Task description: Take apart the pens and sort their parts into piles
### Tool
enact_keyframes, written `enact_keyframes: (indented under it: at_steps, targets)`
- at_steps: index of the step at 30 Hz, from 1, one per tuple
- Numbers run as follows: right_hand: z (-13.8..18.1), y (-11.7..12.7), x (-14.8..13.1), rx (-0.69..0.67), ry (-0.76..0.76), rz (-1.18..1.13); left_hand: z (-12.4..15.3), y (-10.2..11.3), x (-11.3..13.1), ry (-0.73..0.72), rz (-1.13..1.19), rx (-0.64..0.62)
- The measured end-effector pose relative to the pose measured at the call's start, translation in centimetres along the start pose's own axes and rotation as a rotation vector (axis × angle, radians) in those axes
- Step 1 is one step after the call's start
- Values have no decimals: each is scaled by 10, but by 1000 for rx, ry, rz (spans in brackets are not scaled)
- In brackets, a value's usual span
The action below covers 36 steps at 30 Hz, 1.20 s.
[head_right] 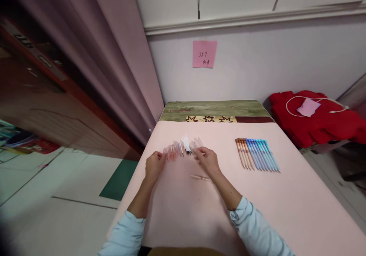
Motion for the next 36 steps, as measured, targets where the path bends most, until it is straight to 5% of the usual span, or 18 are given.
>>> enact_keyframes:
  at_steps: [6, 17, 23, 26, 31, 36]
  targets:
    - [-22, 54, 17, 295, -23, 459, 3, -2, 7, -5, -74, -14]
    - [-46, 34, 15, 216, -42, 609, 8, -1, 6, 34, -179, -71]
    - [-6, 55, 15, 208, 37, 582, 18, 8, 7, -28, -159, -33]
    - [39, 54, 23, 19, 223, 713, 24, 17, 5, -87, -69, 8]
    - [92, 47, 39, 89, 485, 872, 42, 10, 11, -62, 346, -72]
    - [90, 40, 29, 123, 250, 559, 86, -31, 49, 59, 824, -359]
Point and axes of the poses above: each hand's wrist, its own z-axis away from the middle knuckle, its own y-axis out of the back of the hand, x = y × z, the point moved 4 cm from there along -z, towards the middle knuckle, and after that the axes turned 10 degrees about z, right-handed, at the moved point
